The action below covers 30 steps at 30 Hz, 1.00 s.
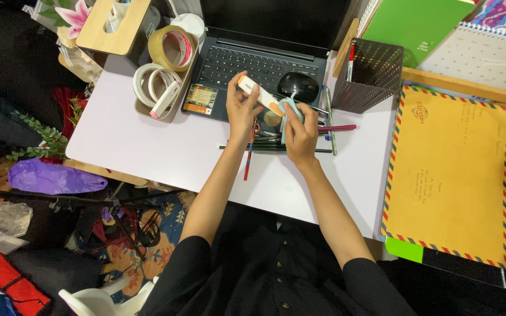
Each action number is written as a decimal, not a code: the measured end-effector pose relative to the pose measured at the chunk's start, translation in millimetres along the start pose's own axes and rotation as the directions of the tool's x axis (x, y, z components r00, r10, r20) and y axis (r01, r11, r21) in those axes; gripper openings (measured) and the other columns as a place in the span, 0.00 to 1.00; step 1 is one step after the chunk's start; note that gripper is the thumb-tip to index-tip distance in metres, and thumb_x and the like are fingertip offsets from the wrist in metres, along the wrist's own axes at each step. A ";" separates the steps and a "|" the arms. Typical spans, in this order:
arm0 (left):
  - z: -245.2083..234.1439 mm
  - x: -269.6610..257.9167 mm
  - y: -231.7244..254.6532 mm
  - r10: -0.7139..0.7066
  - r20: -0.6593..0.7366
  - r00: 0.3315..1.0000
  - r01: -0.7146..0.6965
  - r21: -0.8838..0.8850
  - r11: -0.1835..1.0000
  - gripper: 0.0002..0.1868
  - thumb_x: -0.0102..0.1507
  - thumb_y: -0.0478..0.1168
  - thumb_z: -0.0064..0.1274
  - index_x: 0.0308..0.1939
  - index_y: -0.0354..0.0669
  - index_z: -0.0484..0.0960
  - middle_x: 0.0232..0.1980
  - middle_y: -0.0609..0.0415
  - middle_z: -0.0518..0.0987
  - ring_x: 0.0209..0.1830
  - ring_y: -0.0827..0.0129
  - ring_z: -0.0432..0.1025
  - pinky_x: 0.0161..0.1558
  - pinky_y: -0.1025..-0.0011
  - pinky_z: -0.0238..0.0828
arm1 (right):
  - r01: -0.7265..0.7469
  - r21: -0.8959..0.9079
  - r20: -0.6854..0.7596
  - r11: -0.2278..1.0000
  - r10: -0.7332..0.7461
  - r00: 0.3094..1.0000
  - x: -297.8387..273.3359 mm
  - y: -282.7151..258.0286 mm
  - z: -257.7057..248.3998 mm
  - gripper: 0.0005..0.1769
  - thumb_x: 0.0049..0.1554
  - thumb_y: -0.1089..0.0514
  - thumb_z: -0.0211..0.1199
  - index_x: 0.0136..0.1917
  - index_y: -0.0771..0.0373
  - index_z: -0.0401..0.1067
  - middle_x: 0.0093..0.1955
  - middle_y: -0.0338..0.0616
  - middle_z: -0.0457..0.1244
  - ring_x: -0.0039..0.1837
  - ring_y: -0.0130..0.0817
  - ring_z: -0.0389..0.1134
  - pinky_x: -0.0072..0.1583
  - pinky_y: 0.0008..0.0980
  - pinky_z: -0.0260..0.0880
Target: The person wipes various stationery items on a desk with a light blue cloth. They handle rolls of tape, pens, and pencils one by one, wiping each item before placing it into a container or back on the desk.
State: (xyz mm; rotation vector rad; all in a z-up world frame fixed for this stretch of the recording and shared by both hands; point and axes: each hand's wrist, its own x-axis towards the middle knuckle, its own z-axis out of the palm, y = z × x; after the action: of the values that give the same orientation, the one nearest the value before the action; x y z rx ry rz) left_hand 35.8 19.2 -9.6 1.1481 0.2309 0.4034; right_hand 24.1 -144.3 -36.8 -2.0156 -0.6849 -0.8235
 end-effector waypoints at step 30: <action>11.2 -36.4 -49.3 -0.061 0.185 0.981 0.124 -0.354 0.927 0.06 0.69 0.34 0.52 0.45 0.41 0.70 0.52 0.49 0.79 0.53 0.71 0.77 0.62 0.68 0.73 | 0.022 -0.064 -0.064 0.998 -0.026 0.998 9.1 9.1 -10.9 0.18 0.59 0.75 0.62 0.61 0.64 0.77 0.65 0.45 0.67 0.61 0.47 0.65 0.62 0.40 0.69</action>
State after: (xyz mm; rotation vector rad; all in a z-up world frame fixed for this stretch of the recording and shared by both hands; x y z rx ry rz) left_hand 16.6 -22.9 -51.4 0.7958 0.0544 0.2478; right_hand 33.1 -156.7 -29.6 -2.0306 -0.6547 -0.9314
